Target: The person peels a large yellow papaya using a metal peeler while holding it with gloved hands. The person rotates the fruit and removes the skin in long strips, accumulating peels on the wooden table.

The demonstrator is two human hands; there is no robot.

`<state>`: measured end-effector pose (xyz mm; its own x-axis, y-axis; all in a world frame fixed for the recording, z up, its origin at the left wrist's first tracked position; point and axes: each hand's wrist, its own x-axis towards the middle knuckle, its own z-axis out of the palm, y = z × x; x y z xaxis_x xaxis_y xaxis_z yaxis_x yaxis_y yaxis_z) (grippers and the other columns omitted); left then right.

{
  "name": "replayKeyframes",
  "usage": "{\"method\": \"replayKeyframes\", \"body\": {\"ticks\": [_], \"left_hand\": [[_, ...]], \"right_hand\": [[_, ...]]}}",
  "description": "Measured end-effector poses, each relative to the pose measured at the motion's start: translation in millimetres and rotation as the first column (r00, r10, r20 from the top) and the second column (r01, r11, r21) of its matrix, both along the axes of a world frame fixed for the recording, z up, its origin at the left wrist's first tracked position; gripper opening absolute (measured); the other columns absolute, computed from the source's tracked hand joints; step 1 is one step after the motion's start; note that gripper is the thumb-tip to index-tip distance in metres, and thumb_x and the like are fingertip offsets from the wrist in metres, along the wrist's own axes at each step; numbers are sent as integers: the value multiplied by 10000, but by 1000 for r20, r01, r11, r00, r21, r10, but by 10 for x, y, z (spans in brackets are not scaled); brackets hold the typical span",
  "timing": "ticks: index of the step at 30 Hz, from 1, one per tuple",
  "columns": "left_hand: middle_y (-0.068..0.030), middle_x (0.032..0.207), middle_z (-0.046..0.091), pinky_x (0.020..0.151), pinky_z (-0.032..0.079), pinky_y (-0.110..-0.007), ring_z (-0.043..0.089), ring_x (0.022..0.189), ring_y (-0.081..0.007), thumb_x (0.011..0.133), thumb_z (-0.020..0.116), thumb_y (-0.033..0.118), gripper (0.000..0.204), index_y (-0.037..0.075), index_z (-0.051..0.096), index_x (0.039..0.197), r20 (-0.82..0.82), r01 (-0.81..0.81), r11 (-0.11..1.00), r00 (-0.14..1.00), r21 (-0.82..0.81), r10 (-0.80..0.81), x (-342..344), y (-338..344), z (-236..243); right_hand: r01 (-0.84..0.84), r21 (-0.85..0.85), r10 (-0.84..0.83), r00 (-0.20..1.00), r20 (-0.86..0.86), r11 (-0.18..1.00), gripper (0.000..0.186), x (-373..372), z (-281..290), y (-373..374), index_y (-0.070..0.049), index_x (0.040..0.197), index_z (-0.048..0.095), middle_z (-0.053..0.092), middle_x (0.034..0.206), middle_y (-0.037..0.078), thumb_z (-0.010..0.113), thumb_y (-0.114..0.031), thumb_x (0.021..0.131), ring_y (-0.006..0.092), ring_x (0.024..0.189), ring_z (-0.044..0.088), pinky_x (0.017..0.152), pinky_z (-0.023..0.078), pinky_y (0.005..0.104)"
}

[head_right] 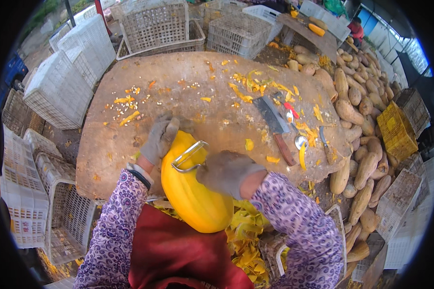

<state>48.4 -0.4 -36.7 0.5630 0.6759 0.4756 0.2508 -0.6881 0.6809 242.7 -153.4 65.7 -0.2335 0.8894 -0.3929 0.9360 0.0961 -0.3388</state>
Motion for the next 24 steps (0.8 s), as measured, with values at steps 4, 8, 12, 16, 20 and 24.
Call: {"method": "replayKeyframes", "body": {"ticks": [4,8,12,16,20,24], "left_hand": [[-83,1050,755,1134,305,-432,605,1093,-270,1070,350,392,513,82,758,1079,-44,58,998,997,-29,-59,-15,32,-18],[-89,1042,756,1143,302,-435,603,1104,-281,1064,345,417,534,77,757,1086,-38,90,996,995,-19,-90,-4,53,-7],[-88,1051,755,1146,302,-443,603,1127,-289,1063,338,423,542,88,763,1083,-76,58,998,995,-20,-59,-19,12,69],[-97,1064,751,1147,310,-458,605,1130,-308,1061,335,420,540,95,766,1086,-37,75,997,997,-5,-75,-15,-44,134],[-98,1072,748,1158,306,-465,598,1140,-318,1059,335,415,538,93,765,1089,-29,65,998,997,11,-65,-14,-29,126],[-88,1087,749,1168,294,-467,593,1161,-311,1055,333,438,554,92,765,1083,-7,95,995,995,-5,-95,-32,-8,81]], "right_hand": [[-173,604,164,984,70,778,354,-48,143,-537,-34,752,567,592,554,165,614,-334,934,354,513,640,494,522,471],[131,357,-166,984,69,925,325,-124,178,-1096,-40,753,560,587,557,160,629,-310,922,350,488,626,462,505,458],[217,404,-283,953,110,889,327,-217,-32,-1547,-45,753,549,566,548,162,630,-312,922,369,470,600,454,492,462],[320,397,-355,935,15,860,273,-230,-351,-1933,-68,897,642,609,601,145,620,-339,927,349,503,618,471,506,444],[432,251,-420,902,-104,866,342,-202,-627,-2293,-70,1161,662,701,798,161,614,-320,931,351,651,685,563,555,461],[697,110,-622,690,-370,708,336,-109,-794,-2414,-12,1155,614,673,807,202,583,-287,966,414,667,650,562,520,496]]}}
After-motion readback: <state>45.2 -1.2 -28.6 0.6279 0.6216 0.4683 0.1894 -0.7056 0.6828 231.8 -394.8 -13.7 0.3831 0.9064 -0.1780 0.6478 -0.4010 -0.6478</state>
